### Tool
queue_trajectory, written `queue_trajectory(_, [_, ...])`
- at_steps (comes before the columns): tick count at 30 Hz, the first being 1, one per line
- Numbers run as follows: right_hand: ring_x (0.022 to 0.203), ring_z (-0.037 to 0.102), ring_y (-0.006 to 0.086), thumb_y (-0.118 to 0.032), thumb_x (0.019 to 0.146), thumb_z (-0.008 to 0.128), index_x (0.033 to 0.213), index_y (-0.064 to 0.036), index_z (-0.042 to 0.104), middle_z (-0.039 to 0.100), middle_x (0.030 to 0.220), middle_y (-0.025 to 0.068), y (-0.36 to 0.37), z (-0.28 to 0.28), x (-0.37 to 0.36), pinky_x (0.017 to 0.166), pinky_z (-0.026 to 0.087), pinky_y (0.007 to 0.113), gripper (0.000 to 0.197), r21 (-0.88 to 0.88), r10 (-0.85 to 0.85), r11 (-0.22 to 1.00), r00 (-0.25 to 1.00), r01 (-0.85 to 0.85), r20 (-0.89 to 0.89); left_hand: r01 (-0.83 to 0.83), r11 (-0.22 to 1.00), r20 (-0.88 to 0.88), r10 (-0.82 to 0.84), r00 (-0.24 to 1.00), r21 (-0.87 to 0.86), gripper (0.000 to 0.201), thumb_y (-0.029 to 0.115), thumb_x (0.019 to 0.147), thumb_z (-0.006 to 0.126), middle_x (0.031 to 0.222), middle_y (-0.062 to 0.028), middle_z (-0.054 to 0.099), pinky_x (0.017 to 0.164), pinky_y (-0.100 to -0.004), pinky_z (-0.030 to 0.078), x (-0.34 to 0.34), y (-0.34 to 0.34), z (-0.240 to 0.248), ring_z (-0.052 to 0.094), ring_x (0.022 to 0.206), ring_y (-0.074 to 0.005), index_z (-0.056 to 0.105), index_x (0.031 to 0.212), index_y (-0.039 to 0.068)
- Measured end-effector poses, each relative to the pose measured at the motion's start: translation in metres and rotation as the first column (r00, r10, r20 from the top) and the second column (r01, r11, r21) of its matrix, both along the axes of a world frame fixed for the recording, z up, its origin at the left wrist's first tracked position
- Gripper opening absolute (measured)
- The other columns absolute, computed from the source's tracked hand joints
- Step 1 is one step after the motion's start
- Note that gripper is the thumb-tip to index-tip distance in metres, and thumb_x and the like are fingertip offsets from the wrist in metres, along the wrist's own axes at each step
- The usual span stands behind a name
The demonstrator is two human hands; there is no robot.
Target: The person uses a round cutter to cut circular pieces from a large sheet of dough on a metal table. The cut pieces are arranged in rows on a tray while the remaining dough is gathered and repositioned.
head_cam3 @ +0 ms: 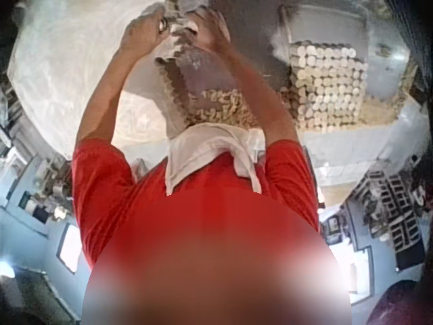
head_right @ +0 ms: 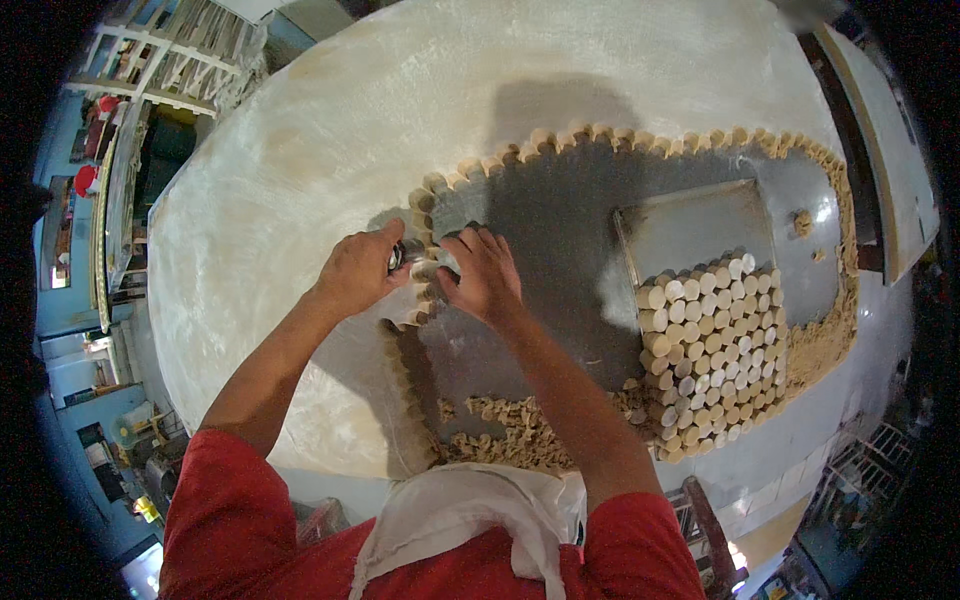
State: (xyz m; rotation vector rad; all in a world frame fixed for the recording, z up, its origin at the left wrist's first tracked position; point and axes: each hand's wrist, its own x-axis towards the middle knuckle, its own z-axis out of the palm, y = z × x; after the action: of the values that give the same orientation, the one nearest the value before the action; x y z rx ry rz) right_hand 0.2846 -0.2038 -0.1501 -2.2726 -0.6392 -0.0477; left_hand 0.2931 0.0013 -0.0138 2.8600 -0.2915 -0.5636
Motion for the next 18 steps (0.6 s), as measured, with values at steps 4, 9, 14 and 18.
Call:
queue_trajectory(4, [0.111,0.062,0.0305,-0.02,0.079,0.082,0.117,-0.0131,0.072,0.064,0.113,0.0076,0.004,-0.005,0.012,0.097,0.05,0.047,0.04,-0.005,0.05,0.999,0.999,-0.05,-0.019,-0.039,0.987,-0.02,0.036,0.999,-0.154,0.042,0.024,0.088,0.079,0.088,-0.0232,0.072,0.083,-0.0568,0.055,0.008,-0.007,-0.037,0.072,0.091,-0.047,0.058,0.119,0.004])
queue_trajectory(9, [0.109,0.062,0.0347,-0.01,0.08,0.073,0.118,-0.0098,0.071,0.063,0.112,0.0105,0.014,-0.015,0.021,0.096,0.052,0.049,0.038,0.048,-0.127,0.99,0.99,0.13,-0.055,0.144,0.929,0.236,-0.063,0.97,-0.341,0.046,0.015,0.083,0.083,0.101,-0.0227,0.07,0.09,-0.0554,0.053,-0.011,0.003,-0.059,0.068,0.101,-0.0456,0.06,0.122,0.006])
queue_trajectory(14, [0.109,0.062,0.0365,-0.006,0.08,0.067,0.121,-0.0088,0.069,0.062,0.114,0.0127,0.018,-0.015,0.02,0.098,0.052,0.051,0.041,0.046,-0.146,0.988,0.989,0.145,0.029,-0.152,0.872,0.04,0.192,0.981,-0.464,0.038,0.012,0.086,0.082,0.099,-0.0193,0.07,0.09,-0.0519,0.052,-0.024,0.02,-0.029,0.068,0.099,-0.0415,0.062,0.118,0.006])
queue_trajectory(18, [0.112,0.061,0.0356,-0.007,0.078,0.069,0.122,-0.009,0.069,0.063,0.116,0.0122,0.019,-0.01,0.019,0.098,0.052,0.05,0.044,0.015,-0.141,0.99,0.99,0.14,0.019,-0.117,0.979,0.112,0.137,0.984,-0.169,0.035,0.022,0.092,0.079,0.093,-0.0185,0.072,0.087,-0.0511,0.053,-0.005,0.029,0.0,0.071,0.097,-0.0411,0.061,0.116,0.004])
